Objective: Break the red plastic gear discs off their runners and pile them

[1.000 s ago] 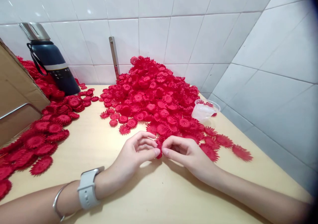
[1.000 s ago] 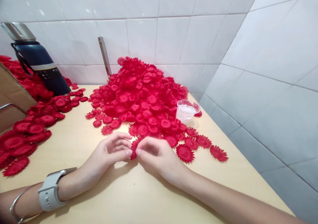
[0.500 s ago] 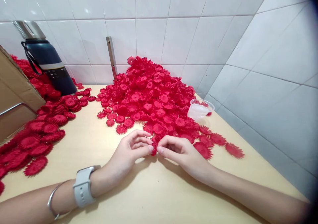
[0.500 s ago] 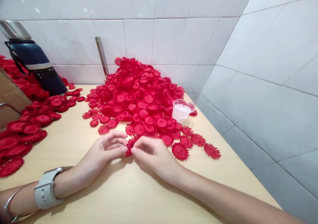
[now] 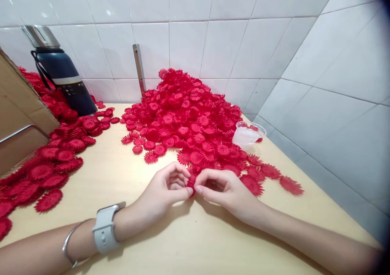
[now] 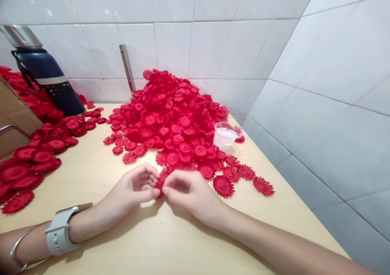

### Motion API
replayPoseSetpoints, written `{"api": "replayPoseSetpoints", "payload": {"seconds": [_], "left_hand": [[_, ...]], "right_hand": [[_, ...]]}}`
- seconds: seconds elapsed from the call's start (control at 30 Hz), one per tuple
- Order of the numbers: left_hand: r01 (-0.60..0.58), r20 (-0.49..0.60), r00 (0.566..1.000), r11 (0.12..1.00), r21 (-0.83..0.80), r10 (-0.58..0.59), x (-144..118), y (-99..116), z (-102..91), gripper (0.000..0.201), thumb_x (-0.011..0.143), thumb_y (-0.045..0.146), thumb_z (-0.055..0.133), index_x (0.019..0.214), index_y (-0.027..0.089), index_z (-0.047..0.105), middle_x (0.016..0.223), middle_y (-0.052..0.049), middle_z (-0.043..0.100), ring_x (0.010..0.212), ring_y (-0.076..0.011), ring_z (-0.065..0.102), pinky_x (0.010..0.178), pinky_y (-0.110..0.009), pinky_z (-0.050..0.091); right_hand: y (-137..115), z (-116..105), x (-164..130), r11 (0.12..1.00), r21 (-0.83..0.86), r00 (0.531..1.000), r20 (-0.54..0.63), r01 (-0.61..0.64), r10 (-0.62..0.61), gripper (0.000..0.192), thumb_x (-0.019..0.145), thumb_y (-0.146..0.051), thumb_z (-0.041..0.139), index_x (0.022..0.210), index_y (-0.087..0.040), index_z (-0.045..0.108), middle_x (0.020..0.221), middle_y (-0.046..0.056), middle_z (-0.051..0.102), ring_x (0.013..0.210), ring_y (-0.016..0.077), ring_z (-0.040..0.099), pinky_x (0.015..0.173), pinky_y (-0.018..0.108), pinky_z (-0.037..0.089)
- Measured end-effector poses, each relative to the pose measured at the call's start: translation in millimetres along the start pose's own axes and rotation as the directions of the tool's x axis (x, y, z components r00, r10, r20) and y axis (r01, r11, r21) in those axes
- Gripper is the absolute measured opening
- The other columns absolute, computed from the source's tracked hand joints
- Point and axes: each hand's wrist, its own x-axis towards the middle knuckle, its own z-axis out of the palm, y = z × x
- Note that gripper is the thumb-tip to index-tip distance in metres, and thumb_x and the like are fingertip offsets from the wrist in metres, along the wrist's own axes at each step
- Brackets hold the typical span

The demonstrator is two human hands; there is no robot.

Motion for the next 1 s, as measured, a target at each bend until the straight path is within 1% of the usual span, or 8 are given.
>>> {"api": "replayPoseSetpoints", "payload": {"seconds": [0.07,0.13,0.3,0.4,0.57,0.73,0.87,1.0], "left_hand": [[-0.006,0.010,1.000,1.000,0.012,0.006,-0.8,-1.2,-0.1,0.019,0.064,0.006,0.060,0.075,0.017,0.049,0.071,0.003,0.054,0.064,-0.0083,0.050,0.061,-0.022,0.040],[-0.016,-0.005,1.000,1.000,0.017,0.016,-0.9,-1.2,0.3,0.019,0.063,0.005,0.059,0.074,0.017,0.048,0.069,0.004,0.053,0.062,-0.0081,0.050,0.059,-0.021,0.039],[-0.061,-0.129,0.989,0.997,0.039,0.066,1.7,2.6,0.9,0.019,0.060,0.003,0.056,0.070,0.017,0.048,0.065,0.005,0.051,0.063,-0.0089,0.049,0.060,-0.021,0.039],[-0.049,-0.173,0.983,0.998,0.041,0.056,2.1,3.9,0.7,0.019,0.060,0.003,0.056,0.070,0.017,0.048,0.064,0.005,0.051,0.063,-0.0092,0.050,0.060,-0.021,0.039],[-0.050,-0.241,0.969,0.999,0.007,0.051,1.4,2.3,1.0,0.020,0.060,0.004,0.056,0.072,0.017,0.047,0.068,0.004,0.053,0.066,-0.0100,0.052,0.064,-0.022,0.040],[-0.086,-0.239,0.967,0.996,0.015,0.087,0.8,2.4,1.7,0.019,0.062,0.003,0.056,0.072,0.017,0.048,0.069,0.005,0.053,0.065,-0.0082,0.051,0.062,-0.020,0.041],[-0.092,-0.235,0.967,0.996,0.020,0.095,-0.4,3.4,2.5,0.019,0.064,0.002,0.055,0.073,0.017,0.048,0.069,0.006,0.052,0.064,-0.0067,0.051,0.061,-0.018,0.041],[-0.089,-0.239,0.967,0.996,0.021,0.092,-0.1,3.0,2.2,0.017,0.066,0.004,0.056,0.073,0.017,0.047,0.071,0.005,0.053,0.068,-0.0071,0.052,0.064,-0.019,0.042]], "right_hand": [[-0.1,0.8,-0.3,1.000,-0.005,1.000,-0.014,0.000,0.000,0.007,0.073,-0.015,0.056,0.067,-0.015,0.058,0.060,-0.002,0.055,0.056,0.0098,0.050,0.052,0.020,0.038],[-0.6,1.1,-0.6,1.000,0.023,0.999,-0.036,-0.006,0.007,0.007,0.072,-0.013,0.056,0.065,-0.016,0.056,0.059,-0.002,0.056,0.056,0.0099,0.051,0.052,0.020,0.039],[-5.3,0.1,0.0,0.984,0.172,0.989,-0.131,-0.050,0.073,0.009,0.071,-0.014,0.054,0.062,-0.017,0.051,0.053,-0.002,0.059,0.052,0.0119,0.057,0.052,0.022,0.042],[-7.4,0.0,1.2,0.985,0.166,0.980,-0.184,-0.045,0.075,0.010,0.070,-0.016,0.054,0.061,-0.017,0.051,0.051,-0.003,0.058,0.048,0.0101,0.055,0.047,0.020,0.040],[-4.8,-0.1,1.6,0.990,0.140,0.954,-0.291,-0.033,0.073,0.008,0.066,-0.016,0.056,0.059,-0.017,0.051,0.049,-0.006,0.051,0.045,0.0081,0.048,0.044,0.019,0.036],[-4.1,-0.3,-0.3,0.994,0.113,0.916,-0.398,-0.009,0.054,0.009,0.065,-0.017,0.055,0.057,-0.017,0.049,0.051,-0.005,0.048,0.047,0.0084,0.044,0.045,0.019,0.035],[-4.8,-0.3,0.1,0.994,0.110,0.895,-0.442,-0.011,0.058,0.009,0.064,-0.018,0.054,0.057,-0.017,0.048,0.052,-0.005,0.047,0.049,0.0088,0.044,0.046,0.019,0.036],[-2.7,-0.8,1.0,0.997,0.082,0.877,-0.479,-0.007,0.045,0.008,0.065,-0.018,0.053,0.058,-0.017,0.050,0.052,-0.005,0.045,0.050,0.0093,0.043,0.048,0.019,0.036]]}}
